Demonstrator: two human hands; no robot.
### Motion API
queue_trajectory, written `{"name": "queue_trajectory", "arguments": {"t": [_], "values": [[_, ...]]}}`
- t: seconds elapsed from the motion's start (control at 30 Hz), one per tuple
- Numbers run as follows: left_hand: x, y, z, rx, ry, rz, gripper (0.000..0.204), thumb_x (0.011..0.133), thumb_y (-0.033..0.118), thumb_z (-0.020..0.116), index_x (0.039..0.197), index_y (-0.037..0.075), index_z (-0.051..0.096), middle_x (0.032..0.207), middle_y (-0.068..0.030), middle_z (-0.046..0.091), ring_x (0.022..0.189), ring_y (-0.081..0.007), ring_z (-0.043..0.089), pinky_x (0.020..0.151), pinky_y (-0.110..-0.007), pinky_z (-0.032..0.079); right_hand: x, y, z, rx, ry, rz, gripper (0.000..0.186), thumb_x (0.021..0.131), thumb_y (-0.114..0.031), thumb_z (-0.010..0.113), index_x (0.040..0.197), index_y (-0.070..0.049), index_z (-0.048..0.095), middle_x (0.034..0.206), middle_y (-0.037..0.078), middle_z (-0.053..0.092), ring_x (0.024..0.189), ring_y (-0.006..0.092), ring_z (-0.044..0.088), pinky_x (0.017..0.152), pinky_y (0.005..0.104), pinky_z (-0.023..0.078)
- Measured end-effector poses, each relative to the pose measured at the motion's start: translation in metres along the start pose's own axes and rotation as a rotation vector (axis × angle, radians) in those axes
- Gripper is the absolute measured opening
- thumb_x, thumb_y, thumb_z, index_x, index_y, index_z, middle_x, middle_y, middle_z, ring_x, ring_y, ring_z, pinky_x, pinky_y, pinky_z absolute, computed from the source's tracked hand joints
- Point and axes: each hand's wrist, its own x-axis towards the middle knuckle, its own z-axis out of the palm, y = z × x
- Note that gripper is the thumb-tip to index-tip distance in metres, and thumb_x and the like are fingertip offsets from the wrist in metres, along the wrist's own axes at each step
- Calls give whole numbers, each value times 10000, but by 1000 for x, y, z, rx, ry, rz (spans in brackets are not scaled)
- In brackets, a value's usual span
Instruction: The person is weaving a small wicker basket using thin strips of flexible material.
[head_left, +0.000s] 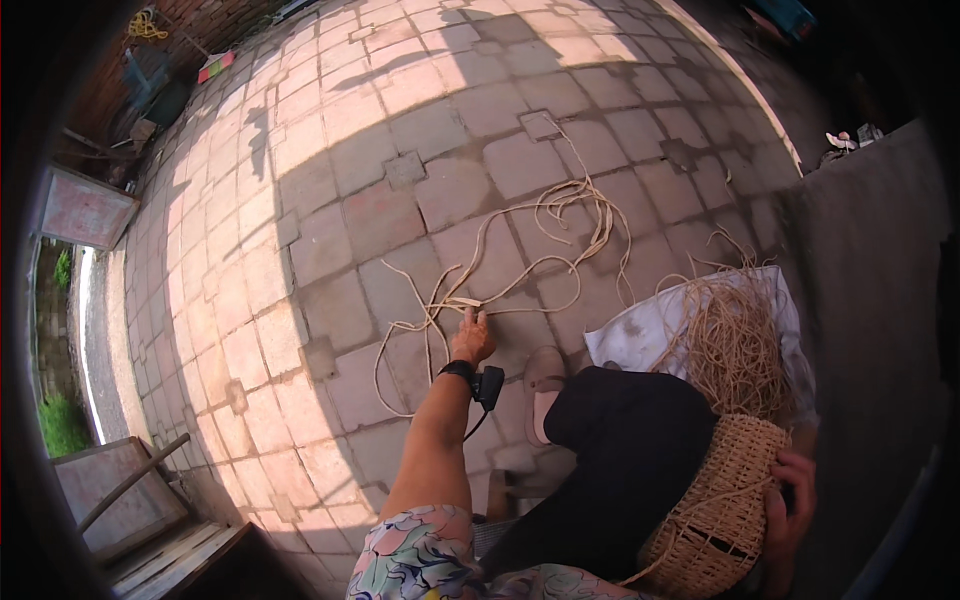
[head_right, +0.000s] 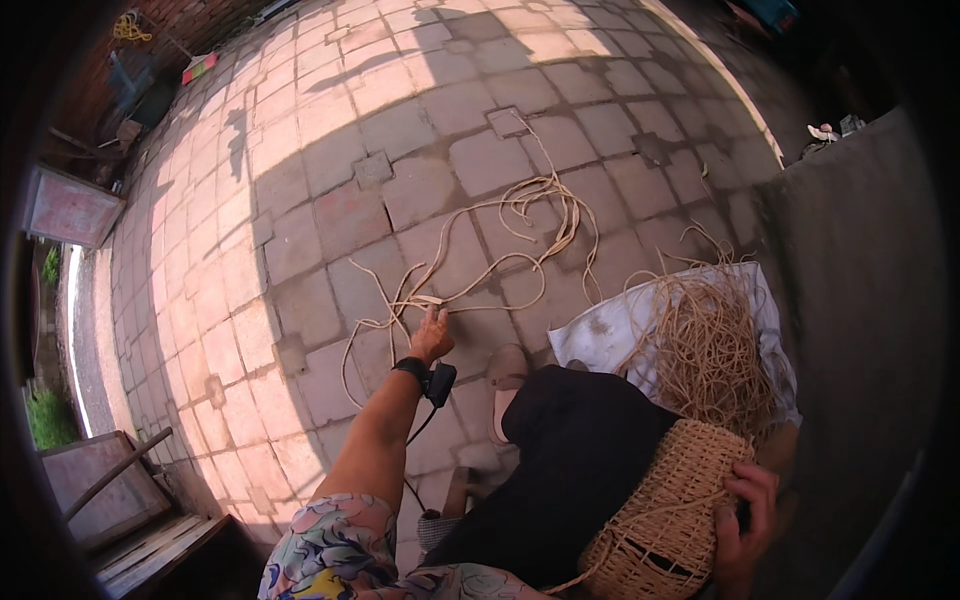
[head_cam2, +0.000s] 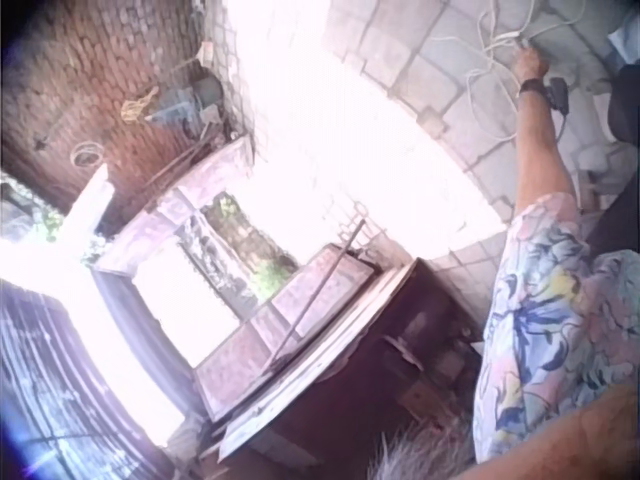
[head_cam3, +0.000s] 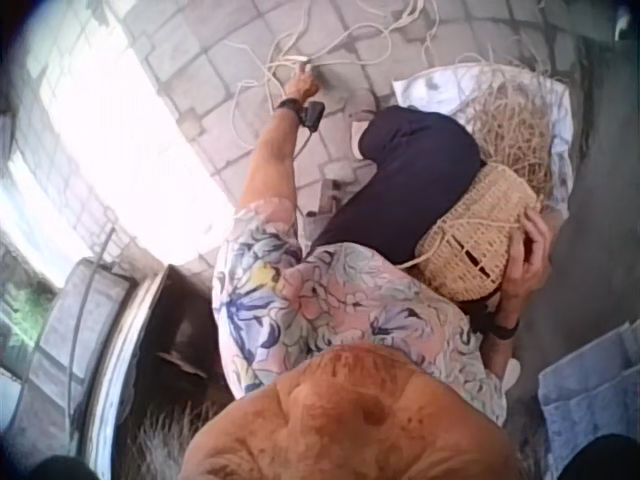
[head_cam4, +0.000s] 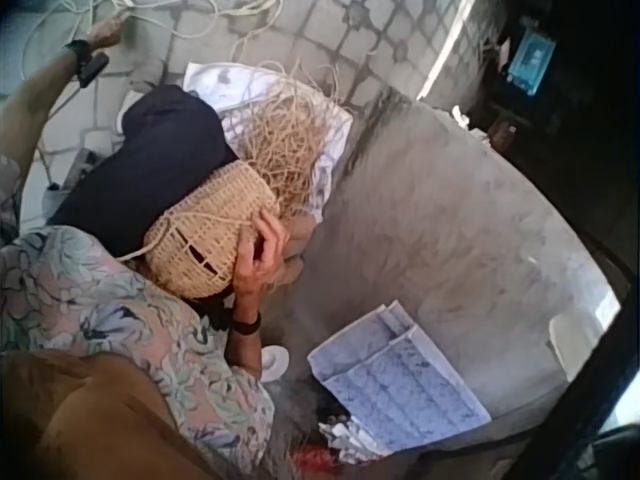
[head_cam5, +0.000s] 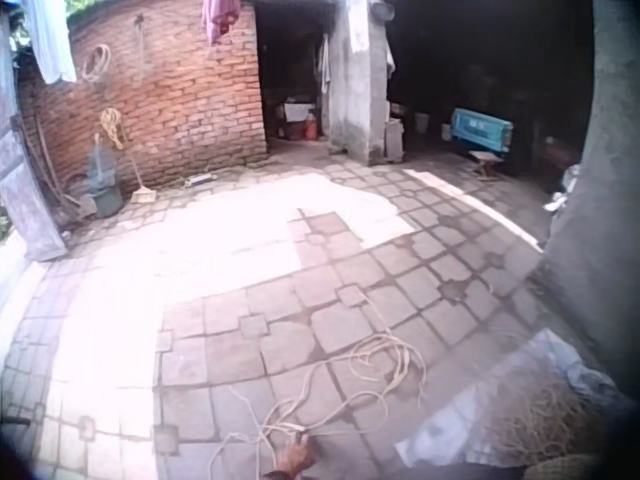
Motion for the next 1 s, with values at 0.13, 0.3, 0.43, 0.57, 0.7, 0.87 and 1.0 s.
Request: {"name": "queue_trajectory", "arguments": {"t": [0.13, 0.3, 0.43, 0.57, 0.7, 0.87, 1.0], "values": [[-6, -13, 17, 66, -7, -57, 505, 827, 183, 492, 1321, 94, 436, 1334, -124, 436, 1230, -298, 448, 987, -491, 355, 1, 5, 0, 10, -44, -25, 260, 783, -165, 552, 962, 23, 551, 1126, 181, 536, 1095, 290, 499, 984, 388, 347], [-77, -19, 100, 112, -95, 107, 447, 754, 159, 541, 1201, 167, 537, 1211, -73, 531, 1160, -260, 480, 961, -489, 346, 6, 10, 5, 73, -7, -9, 260, 758, -141, 546, 964, 19, 552, 1127, 184, 534, 1104, 304, 495, 985, 407, 352], [-136, -31, 118, -8, -54, -68, 418, 751, 180, 561, 1165, 126, 565, 1234, -114, 522, 1182, -306, 475, 947, -489, 391, 7, 7, 5, 123, 27, 13, 256, 800, -138, 510, 995, 23, 552, 1162, 182, 521, 1117, 291, 490, 990, 402, 345], [-174, -98, 142, -240, -29, -409, 311, 780, 198, 526, 1059, 77, 593, 1194, -187, 522, 1120, -365, 504, 903, -482, 436, 9, 7, 6, 76, -16, -2, 258, 824, -137, 488, 1015, 25, 551, 1174, 179, 518, 1124, 287, 488, 1004, 398, 329], [-207, -159, 156, -331, 90, -564, 278, 770, 188, 534, 1011, 56, 578, 1117, -211, 526, 1006, -396, 549, 878, -473, 452, 10, 9, 7, 98, -5, -3, 257, 826, -136, 484, 1012, 29, 552, 1173, 178, 519, 1126, 287, 487, 1006, 399, 328], [-147, -117, 108, -204, 171, -272, 335, 732, 153, 555, 1053, 59, 572, 1102, -186, 520, 1018, -393, 537, 881, -469, 455, 10, 8, 5, 93, 12, 3, 253, 821, -137, 493, 1002, 30, 554, 1166, 174, 525, 1127, 289, 488, 1005, 402, 333], [-70, -69, 64, -148, 261, -42, 466, 723, 125, 550, 1187, 86, 542, 1212, -172, 493, 1108, -376, 498, 908, -455, 453, 11, 8, 4, 100, -3, -5, 249, 809, -137, 510, 991, 28, 555, 1154, 177, 530, 1126, 298, 488, 1005, 408, 331]]}}
